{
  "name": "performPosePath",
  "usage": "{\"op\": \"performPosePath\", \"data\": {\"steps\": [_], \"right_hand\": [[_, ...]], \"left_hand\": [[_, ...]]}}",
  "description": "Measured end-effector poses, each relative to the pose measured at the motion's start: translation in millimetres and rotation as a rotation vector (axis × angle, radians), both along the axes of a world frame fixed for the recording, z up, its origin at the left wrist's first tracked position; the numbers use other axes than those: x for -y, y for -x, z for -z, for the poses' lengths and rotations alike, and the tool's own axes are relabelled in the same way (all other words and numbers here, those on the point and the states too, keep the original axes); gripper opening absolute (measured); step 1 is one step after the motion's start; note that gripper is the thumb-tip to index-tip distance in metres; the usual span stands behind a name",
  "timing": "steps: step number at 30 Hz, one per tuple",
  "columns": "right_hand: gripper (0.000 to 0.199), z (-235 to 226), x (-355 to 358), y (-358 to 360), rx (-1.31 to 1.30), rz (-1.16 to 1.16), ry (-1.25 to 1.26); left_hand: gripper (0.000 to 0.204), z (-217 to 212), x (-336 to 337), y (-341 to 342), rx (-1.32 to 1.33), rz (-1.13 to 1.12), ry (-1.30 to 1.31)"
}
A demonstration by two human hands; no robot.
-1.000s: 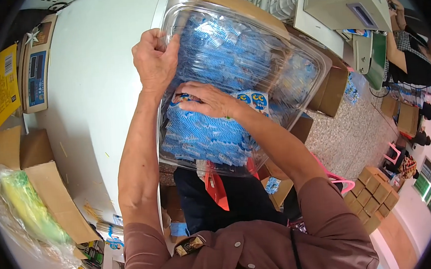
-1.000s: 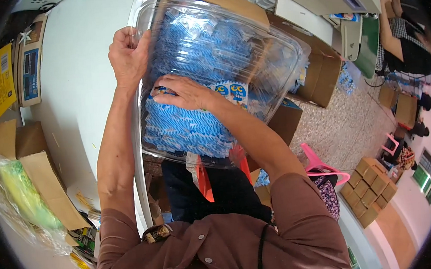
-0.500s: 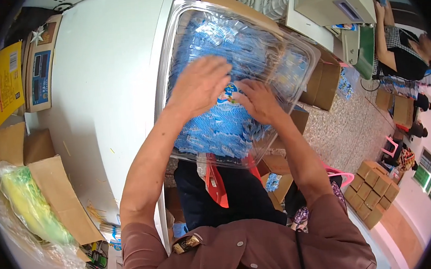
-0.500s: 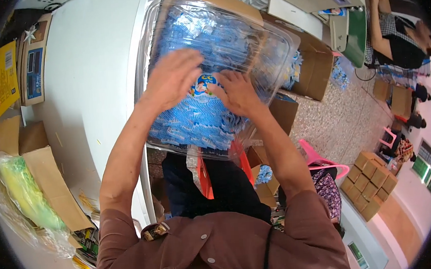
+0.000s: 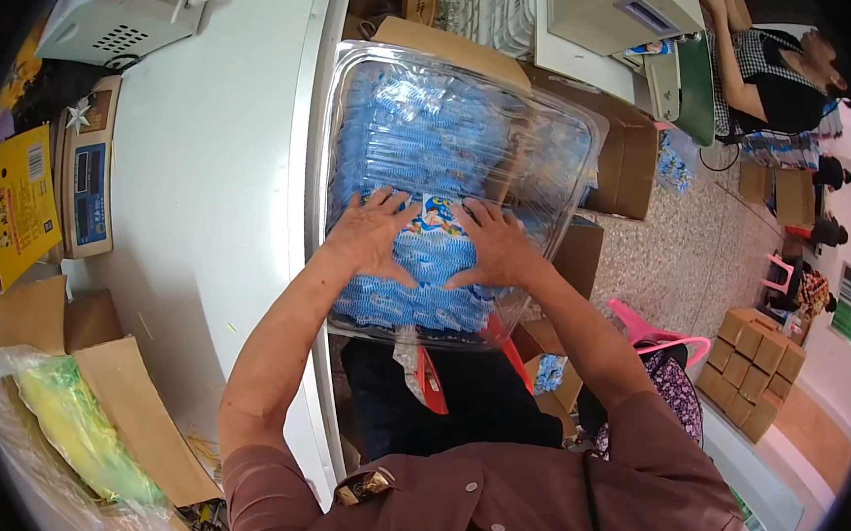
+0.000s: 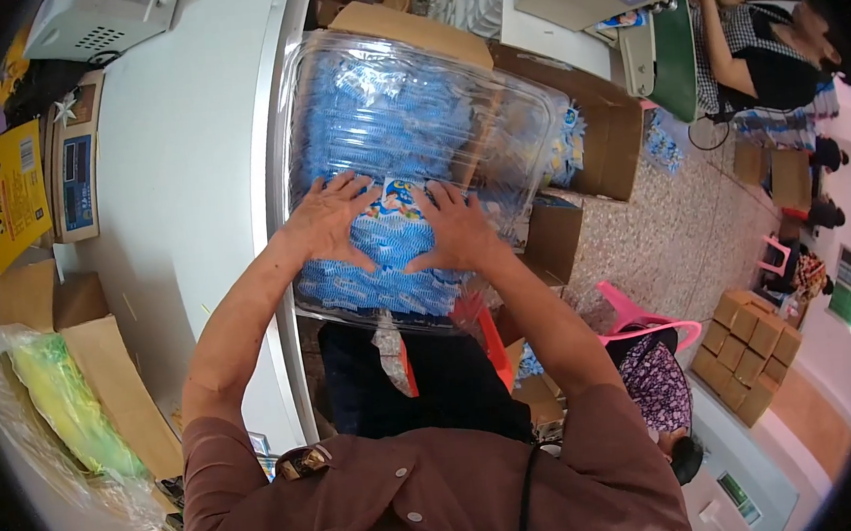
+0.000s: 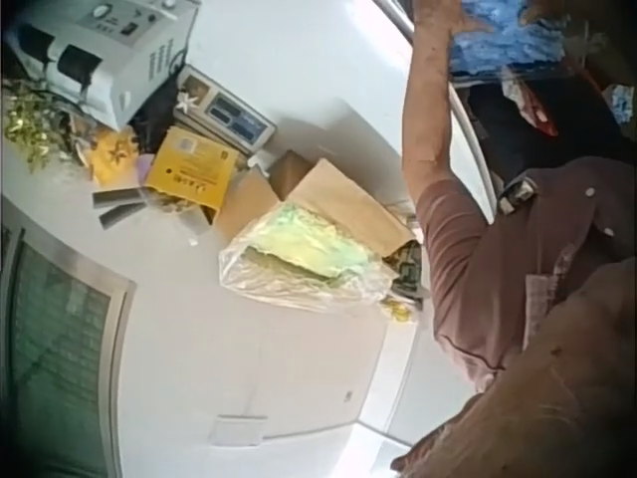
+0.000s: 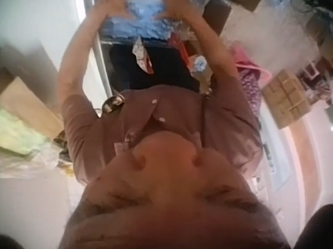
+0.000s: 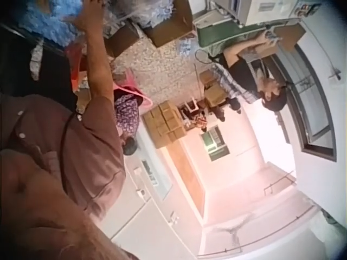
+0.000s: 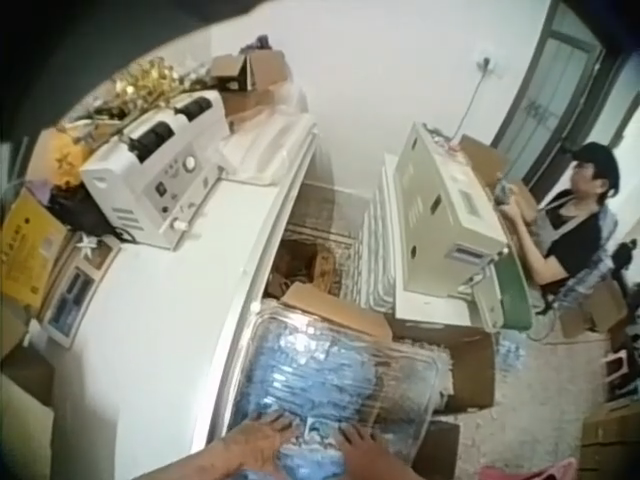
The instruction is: Packaging small green plastic tubes into individual plastic bags along with instruction cards.
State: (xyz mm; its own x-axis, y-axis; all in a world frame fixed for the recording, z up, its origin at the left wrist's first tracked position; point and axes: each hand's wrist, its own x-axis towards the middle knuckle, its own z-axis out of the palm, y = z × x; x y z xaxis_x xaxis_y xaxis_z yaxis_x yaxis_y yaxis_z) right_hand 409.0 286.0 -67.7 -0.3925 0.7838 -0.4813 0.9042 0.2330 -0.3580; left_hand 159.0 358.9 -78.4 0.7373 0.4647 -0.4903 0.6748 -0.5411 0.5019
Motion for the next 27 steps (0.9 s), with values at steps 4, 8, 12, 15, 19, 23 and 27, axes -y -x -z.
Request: {"op": "performPosePath", "data": {"steps": [4,8,12,15,19,23,27], "right_hand": [[0.084,-14.4,-0.6,2.3,-0.161,0.123,-0.289],[0.061,-65.3,15.8,-38.4,-0.362,0.577,-0.769],[0.062,-52.8,8.1,-89.4,-0.701,1.133,-0.423],[0.065,-49.9,-33.1,-99.8,-0.869,1.169,-0.101],[0.069,-20.7,-69.9,-107.0,-0.932,1.137,0.219],[0.07,-14.4,-62.8,-103.5,-1.014,1.189,0.213],[0.066,-34.0,-59.6,-94.5,-0.938,1.152,0.152]], "left_hand": [[0.121,5.1,6.9,0.9,0.01,-0.022,-0.039],[0.12,2.6,8.6,5.5,0.03,-0.095,-0.004],[0.111,-24.4,-9.9,-9.6,0.022,-0.21,0.057],[0.096,-42.9,-24.8,-51.3,0.179,-0.213,0.022],[0.091,-13.1,-16.7,-113.9,0.209,-0.087,0.073],[0.101,-0.6,5.5,-143.4,0.18,-0.068,0.192],[0.104,-10.0,19.9,-144.8,0.046,0.019,0.201]]}}
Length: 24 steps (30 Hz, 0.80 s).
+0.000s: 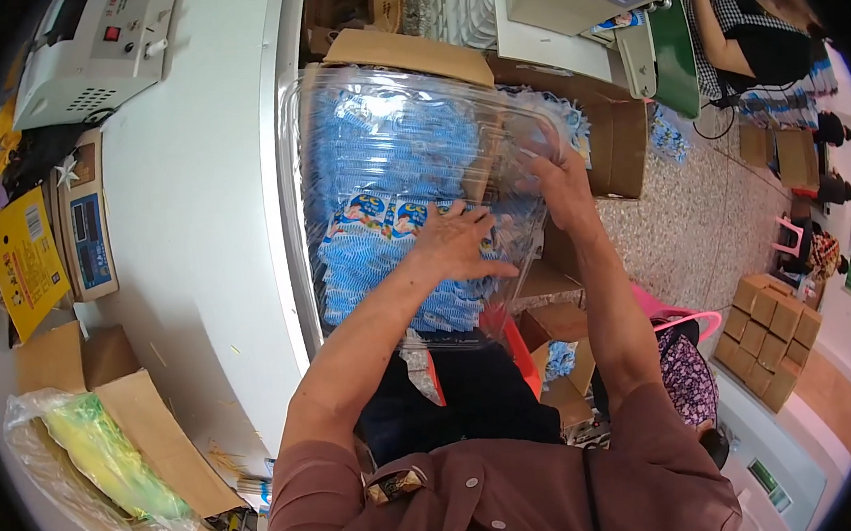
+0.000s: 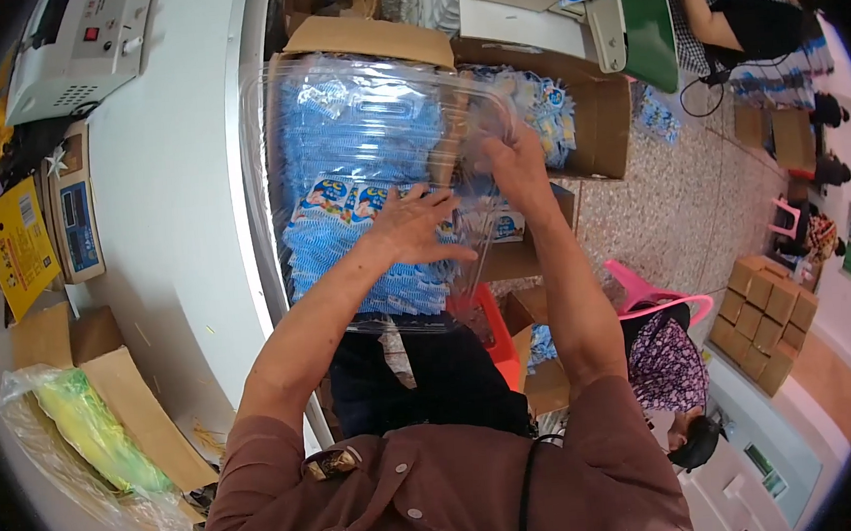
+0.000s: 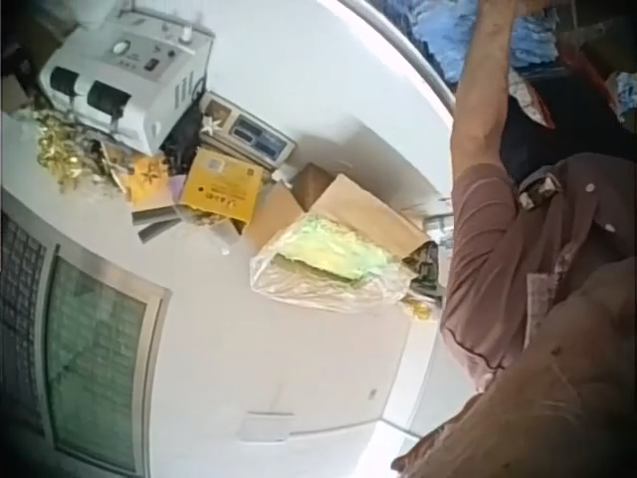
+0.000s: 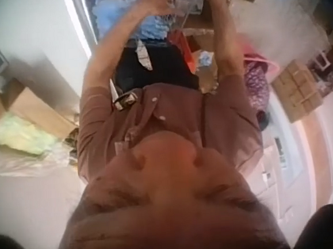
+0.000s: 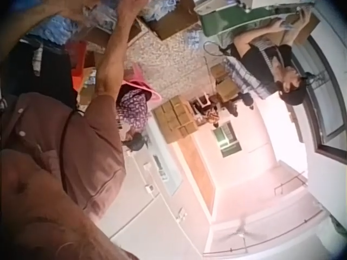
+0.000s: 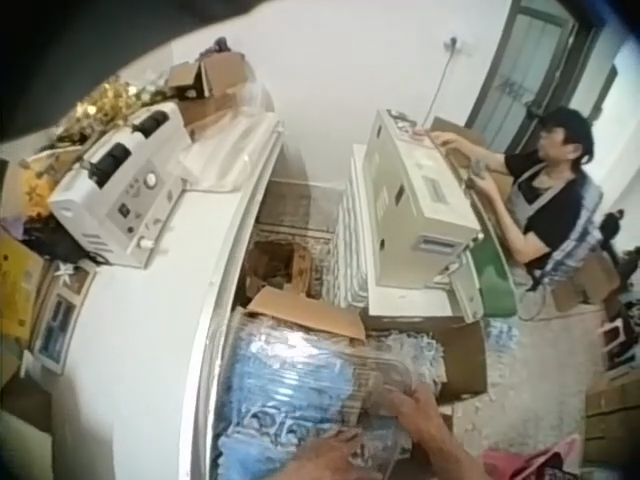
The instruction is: Packaging small green plastic tubes into individual plastic bags along with instruction cards.
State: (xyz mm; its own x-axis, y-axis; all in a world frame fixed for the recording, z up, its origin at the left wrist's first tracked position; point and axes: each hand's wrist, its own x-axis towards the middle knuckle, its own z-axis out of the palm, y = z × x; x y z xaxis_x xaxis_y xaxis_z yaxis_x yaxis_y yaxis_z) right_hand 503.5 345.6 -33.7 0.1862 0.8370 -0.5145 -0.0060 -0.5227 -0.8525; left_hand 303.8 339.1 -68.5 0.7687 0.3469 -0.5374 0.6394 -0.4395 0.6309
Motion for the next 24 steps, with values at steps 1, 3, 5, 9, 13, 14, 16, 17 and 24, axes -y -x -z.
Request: {"op": "performPosePath", "data": {"steps": [1,3,5,9,13,14,16,17,24], "right_hand": [[0.065,-3.9,-0.6,1.6,0.012,-0.027,0.006],[0.064,-4.9,3.4,2.3,0.015,-0.029,-0.043],[0.064,-7.4,5.3,4.1,0.018,-0.033,-0.092],[0.064,-14.5,-2.8,8.8,0.005,-0.027,-0.096],[0.065,-9.7,-8.9,12.5,0.042,-0.086,-0.134],[0.065,-9.4,-9.6,13.6,0.035,-0.092,-0.135],[0.065,-7.6,-9.3,12.2,0.043,-0.085,-0.165],[0.065,-7.2,-9.4,12.7,0.038,-0.089,-0.163],[0.065,-0.1,-18.4,15.6,0.102,-0.1,-0.234]], "left_hand": [[0.104,-0.4,3.8,3.6,-0.004,0.004,-0.001],[0.11,0.3,13.1,10.3,0.032,0.002,-0.037],[0.111,2.4,18.3,10.6,0.03,0.002,-0.056],[0.113,10.0,23.9,14.1,0.065,-0.035,-0.047],[0.108,15.2,20.7,25.0,0.131,-0.064,-0.074],[0.102,19.3,20.3,28.5,0.224,-0.145,-0.103],[0.097,10.8,12.3,34.3,0.315,-0.228,-0.129],[0.093,6.7,8.0,39.8,0.226,-0.194,-0.211],[0.092,-7.9,-24.9,103.4,-0.27,-0.15,-0.292]]}}
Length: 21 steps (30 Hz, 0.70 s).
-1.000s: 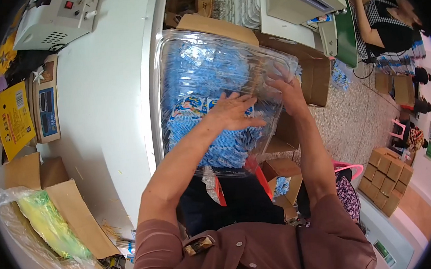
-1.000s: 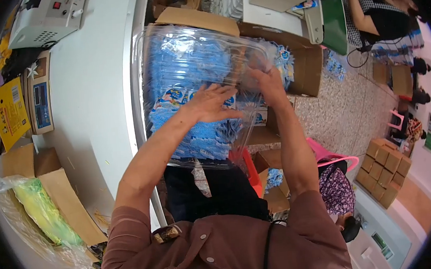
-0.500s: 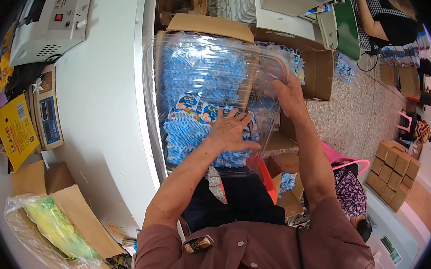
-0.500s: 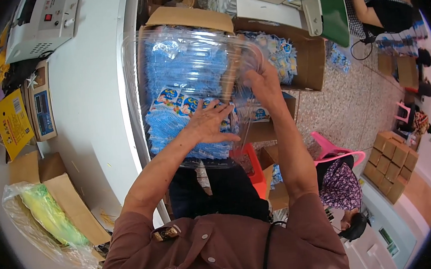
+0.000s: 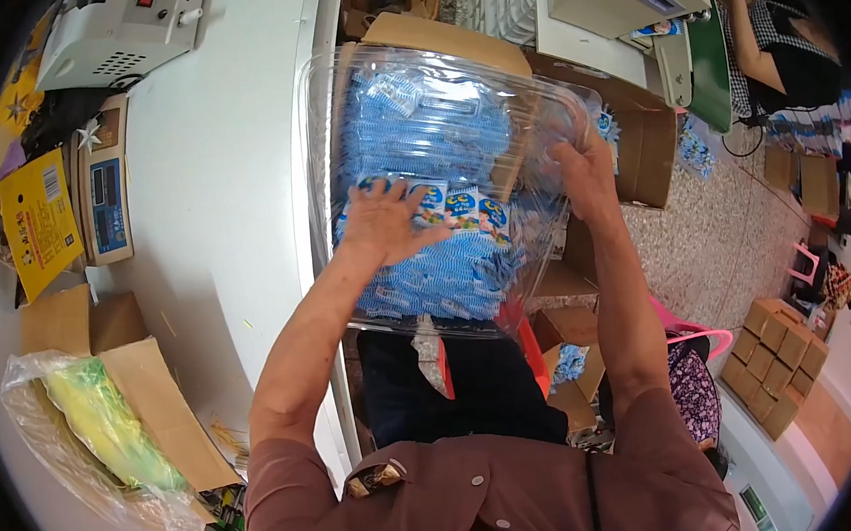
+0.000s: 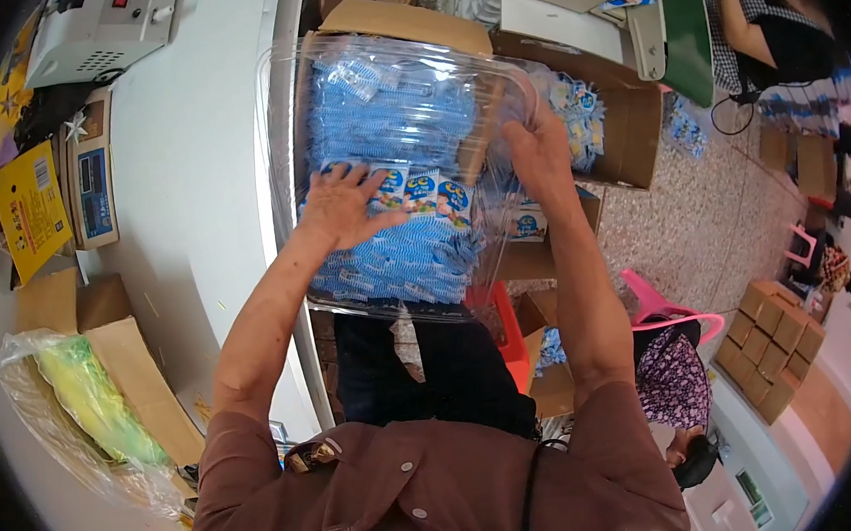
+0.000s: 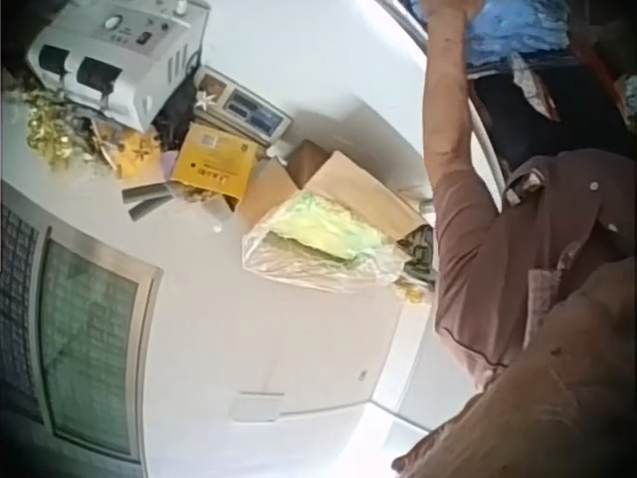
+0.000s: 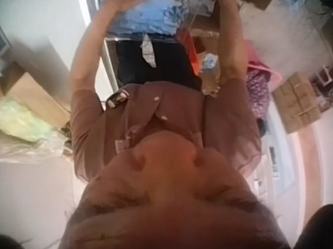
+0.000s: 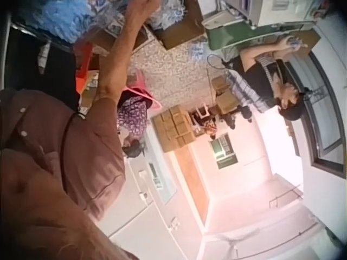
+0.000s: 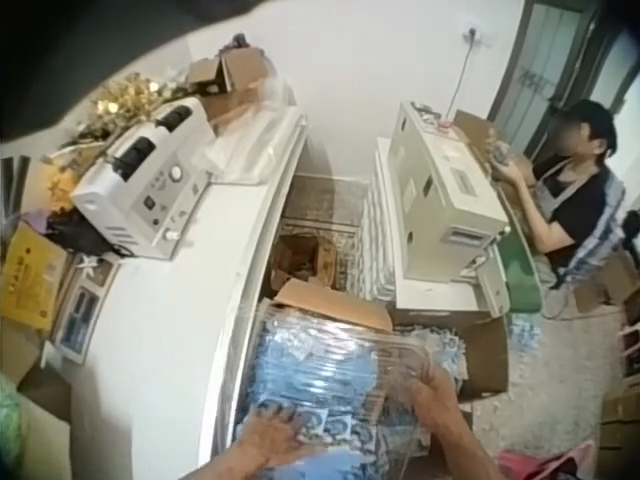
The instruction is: Packaging small green plastic tubes into individual plastic bags along with instruction cards.
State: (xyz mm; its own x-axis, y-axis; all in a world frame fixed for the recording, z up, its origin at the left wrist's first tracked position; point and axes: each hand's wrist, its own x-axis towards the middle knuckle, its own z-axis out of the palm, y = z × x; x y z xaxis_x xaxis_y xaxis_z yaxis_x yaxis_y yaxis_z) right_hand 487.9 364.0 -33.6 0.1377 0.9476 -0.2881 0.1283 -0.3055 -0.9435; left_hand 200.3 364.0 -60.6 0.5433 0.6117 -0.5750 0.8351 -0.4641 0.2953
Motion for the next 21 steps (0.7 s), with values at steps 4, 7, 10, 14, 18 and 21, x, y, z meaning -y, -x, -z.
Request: {"op": "performPosePath", "data": {"steps": [4,7,10,14,18,21], "right_hand": [[0.065,-6.3,-1.1,2.7,0.034,-0.003,0.029],[0.066,2.8,-6.2,-3.0,0.024,0.026,0.177],[0.067,0.1,-7.5,-0.7,-0.039,0.048,0.15],[0.067,4.9,-4.1,-5.7,-0.102,0.078,0.116],[0.069,10.2,-8.0,-10.9,-0.094,0.071,0.138],[0.07,17.4,-5.8,-20.5,-0.096,0.056,0.152]], "left_hand": [[0.097,12.6,21.8,17.8,0.017,-0.093,0.029],[0.099,14.4,18.8,14.6,-0.009,-0.092,0.031],[0.097,8.6,19.4,17.2,0.015,-0.097,0.057],[0.049,-31.1,65.7,21.0,0.632,-0.493,-0.47],[0.029,-13.8,214.1,52.8,0.742,-1.61,0.487],[0.044,-5.9,232.9,62.8,0.433,-2.138,0.93]]}}
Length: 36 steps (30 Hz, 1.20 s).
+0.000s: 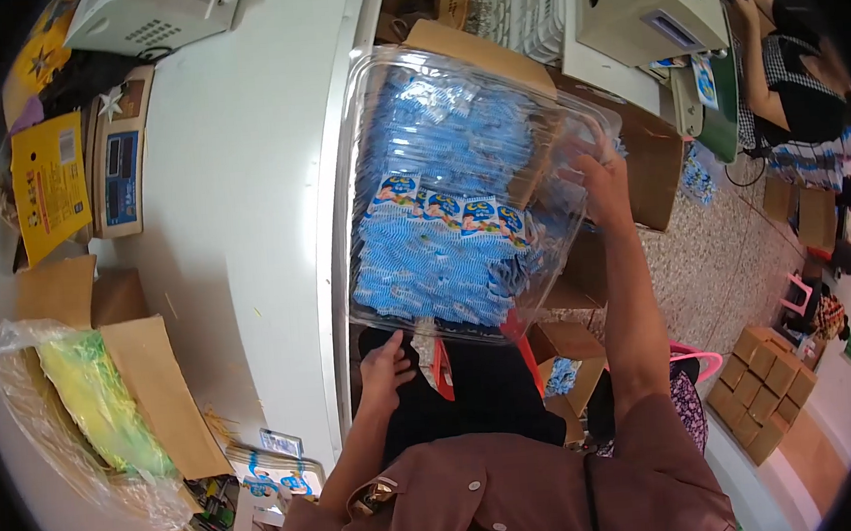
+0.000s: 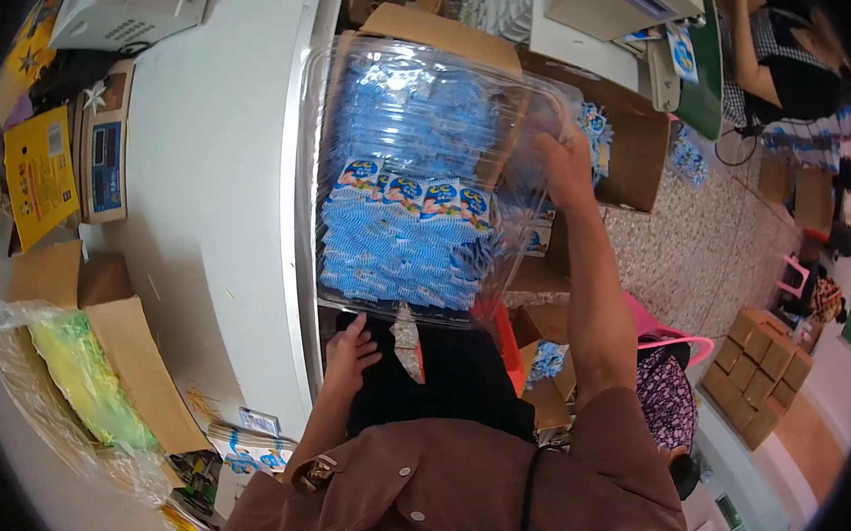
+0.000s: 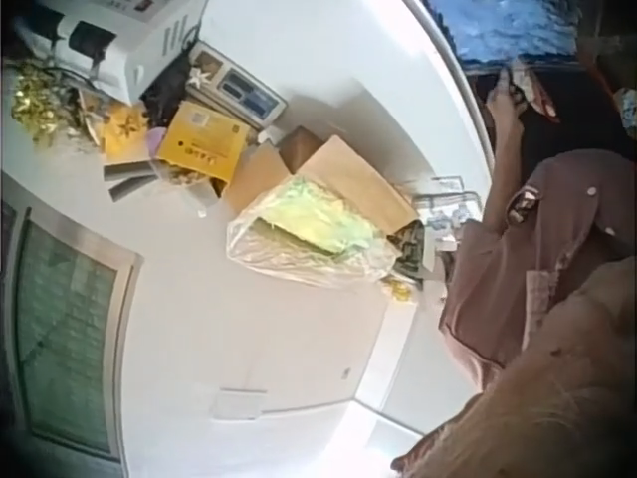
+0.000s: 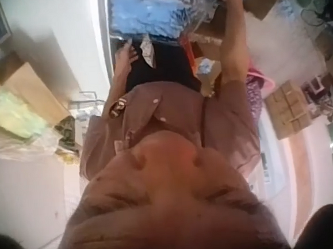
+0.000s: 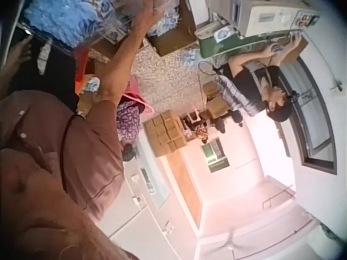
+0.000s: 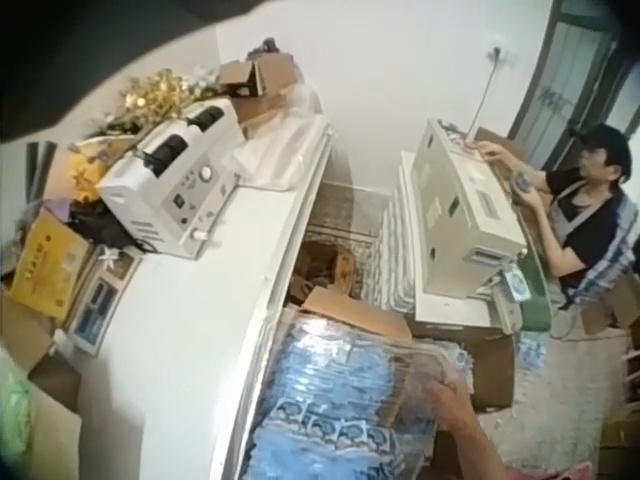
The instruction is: Packaging small green plastic tubes into individual plastic bags along with instruction cards.
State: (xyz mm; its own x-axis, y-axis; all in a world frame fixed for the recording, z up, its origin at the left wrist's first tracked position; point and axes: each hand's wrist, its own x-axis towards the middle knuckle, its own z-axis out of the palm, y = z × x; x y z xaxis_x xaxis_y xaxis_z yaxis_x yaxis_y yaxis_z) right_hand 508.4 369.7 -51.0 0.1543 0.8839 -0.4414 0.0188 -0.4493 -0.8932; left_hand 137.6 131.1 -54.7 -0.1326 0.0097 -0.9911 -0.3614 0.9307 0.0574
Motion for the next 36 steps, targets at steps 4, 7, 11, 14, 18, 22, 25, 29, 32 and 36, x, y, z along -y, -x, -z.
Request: {"op": "performPosePath", "data": {"steps": [4,7,11,14,18,22,25,29,32,36], "right_hand": [[0.071,-0.9,0.9,5.4,0.004,-0.011,-0.053],[0.072,-10.5,4.8,10.0,-0.001,0.026,-0.01],[0.072,-23.2,15.3,8.4,-0.027,0.014,-0.067],[0.073,-33.1,12.2,9.6,-0.008,0.039,-0.087],[0.076,-41.8,-16.2,17.2,0.064,0.008,-0.065],[0.078,-21.4,-30.5,8.4,-0.001,0.031,-0.038],[0.079,-11.3,-26.5,-1.1,-0.047,0.0,-0.056],[0.079,-12.5,-18.3,5.0,-0.025,-0.014,-0.045],[0.077,-17.9,-6.2,10.5,-0.008,-0.044,-0.024],[0.076,-6.7,28.0,-8.8,-0.112,0.101,-0.063]], "left_hand": [[0.068,66.6,6.8,3.4,0.348,-0.356,-0.457],[0.074,72.1,-13.4,-10.8,0.391,-0.467,-0.532],[0.074,57.6,-18.9,-15.8,0.366,-0.5,-0.537],[0.074,56.4,-26.9,-16.8,0.382,-0.51,-0.564],[0.073,58.1,-38.6,-18.5,0.394,-0.485,-0.6],[0.072,70.1,-40.3,-24.6,0.353,-0.565,-0.557],[0.072,78.3,-39.1,-22.6,0.321,-0.569,-0.555],[0.063,86.1,-39.5,-17.2,0.331,-0.594,-0.559],[0.057,90.3,-35.3,-14.1,0.316,-0.59,-0.564],[0.054,91.6,-24.9,-13.0,0.37,-0.651,-0.546]]}}
